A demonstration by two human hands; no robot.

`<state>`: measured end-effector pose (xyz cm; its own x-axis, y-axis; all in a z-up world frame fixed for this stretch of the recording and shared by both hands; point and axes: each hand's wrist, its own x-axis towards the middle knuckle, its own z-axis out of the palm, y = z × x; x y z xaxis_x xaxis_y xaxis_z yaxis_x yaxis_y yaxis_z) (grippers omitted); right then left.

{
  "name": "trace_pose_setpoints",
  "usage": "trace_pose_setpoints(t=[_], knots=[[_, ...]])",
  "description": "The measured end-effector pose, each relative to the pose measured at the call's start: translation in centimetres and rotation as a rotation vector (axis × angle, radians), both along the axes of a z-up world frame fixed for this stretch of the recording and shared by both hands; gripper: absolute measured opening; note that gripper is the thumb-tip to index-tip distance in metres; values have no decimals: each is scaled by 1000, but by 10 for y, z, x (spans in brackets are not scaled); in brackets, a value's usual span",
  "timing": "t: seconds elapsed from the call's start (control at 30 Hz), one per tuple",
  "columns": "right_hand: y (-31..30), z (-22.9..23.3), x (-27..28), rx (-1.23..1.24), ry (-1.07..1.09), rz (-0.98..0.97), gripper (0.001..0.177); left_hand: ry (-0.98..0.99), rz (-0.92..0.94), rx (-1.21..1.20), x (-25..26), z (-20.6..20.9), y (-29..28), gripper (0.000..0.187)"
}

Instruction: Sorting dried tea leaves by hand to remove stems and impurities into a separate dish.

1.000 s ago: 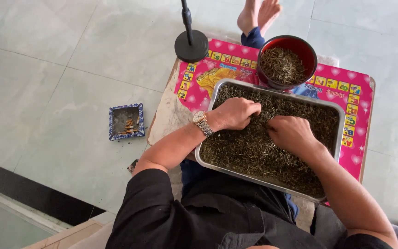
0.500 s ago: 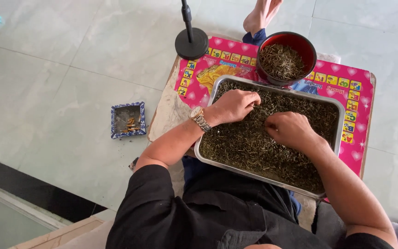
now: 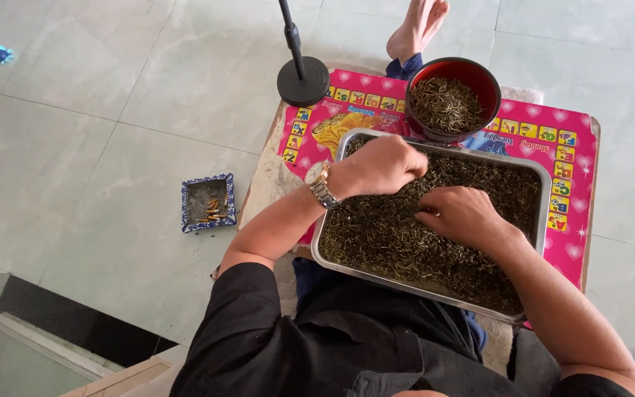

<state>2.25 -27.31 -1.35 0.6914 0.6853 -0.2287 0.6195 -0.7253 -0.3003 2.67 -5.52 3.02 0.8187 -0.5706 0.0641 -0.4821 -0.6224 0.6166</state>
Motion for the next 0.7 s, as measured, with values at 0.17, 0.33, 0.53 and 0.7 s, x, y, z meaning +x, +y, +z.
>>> trace_pose_setpoints(t=[0.17,0.33,0.53,0.7], knots=[[-1,-13,2,45,-62,24,20,-275,4,-266,65,-22,-13,12],[-5,-8,-3,29,-111,-40,22,-314,223,-24,97,-29,-24,12],[-15,-3,-8,1,-64,-67,36,-170,140,176,22,-30,4,12],[-6,-12,-1,-33,-113,80,17,161,-65,436,-10,-39,16,19]])
